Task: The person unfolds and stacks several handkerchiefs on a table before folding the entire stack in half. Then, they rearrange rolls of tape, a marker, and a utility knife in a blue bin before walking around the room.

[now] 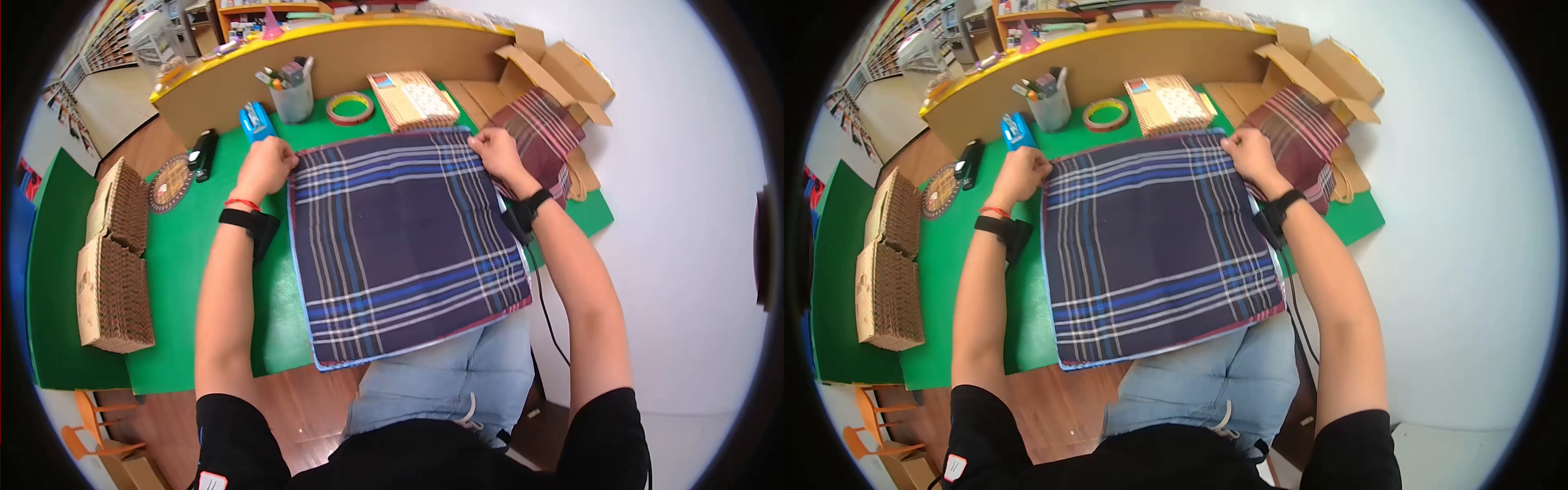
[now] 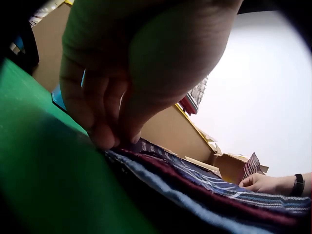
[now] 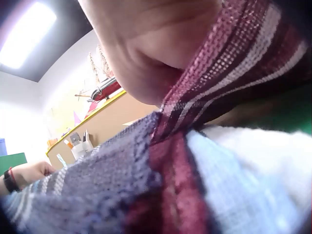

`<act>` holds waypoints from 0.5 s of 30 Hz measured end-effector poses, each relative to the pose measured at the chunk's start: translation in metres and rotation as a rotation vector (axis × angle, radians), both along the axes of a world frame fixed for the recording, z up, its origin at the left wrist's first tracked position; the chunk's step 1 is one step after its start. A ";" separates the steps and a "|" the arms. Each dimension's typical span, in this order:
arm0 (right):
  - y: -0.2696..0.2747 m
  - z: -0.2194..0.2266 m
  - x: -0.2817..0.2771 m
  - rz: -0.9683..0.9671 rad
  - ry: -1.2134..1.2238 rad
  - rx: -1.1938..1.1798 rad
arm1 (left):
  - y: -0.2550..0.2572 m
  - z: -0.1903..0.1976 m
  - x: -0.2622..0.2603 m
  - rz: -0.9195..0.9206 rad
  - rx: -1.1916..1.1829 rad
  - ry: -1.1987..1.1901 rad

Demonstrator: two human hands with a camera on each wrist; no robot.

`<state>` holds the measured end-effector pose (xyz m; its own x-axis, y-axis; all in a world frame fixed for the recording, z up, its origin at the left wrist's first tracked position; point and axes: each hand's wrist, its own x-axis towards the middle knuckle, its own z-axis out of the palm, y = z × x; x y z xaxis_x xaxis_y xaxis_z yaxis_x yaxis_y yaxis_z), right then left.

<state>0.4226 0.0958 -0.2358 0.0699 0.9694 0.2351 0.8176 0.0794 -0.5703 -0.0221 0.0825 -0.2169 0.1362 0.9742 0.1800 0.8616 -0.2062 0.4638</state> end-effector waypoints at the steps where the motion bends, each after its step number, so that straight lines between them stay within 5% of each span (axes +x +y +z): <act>1: -0.001 0.001 -0.001 0.006 0.033 0.008 | -0.002 0.001 0.000 -0.001 0.007 0.038; 3: -0.016 0.012 -0.004 -0.002 0.058 0.013 | -0.004 0.006 0.002 0.010 0.043 0.133; 5: -0.045 0.041 -0.014 -0.010 0.414 -0.312 | -0.013 0.019 0.007 0.054 0.024 0.217; 6: -0.060 0.047 -0.010 -0.010 0.404 -0.316 | -0.020 0.029 0.011 0.056 0.020 0.207; 10: -0.131 0.063 0.013 0.143 0.452 -0.661 | -0.064 0.074 0.045 -0.259 0.052 0.146; 15: -0.197 0.053 0.020 0.148 0.530 -0.652 | -0.108 0.070 0.096 -0.664 -0.136 0.168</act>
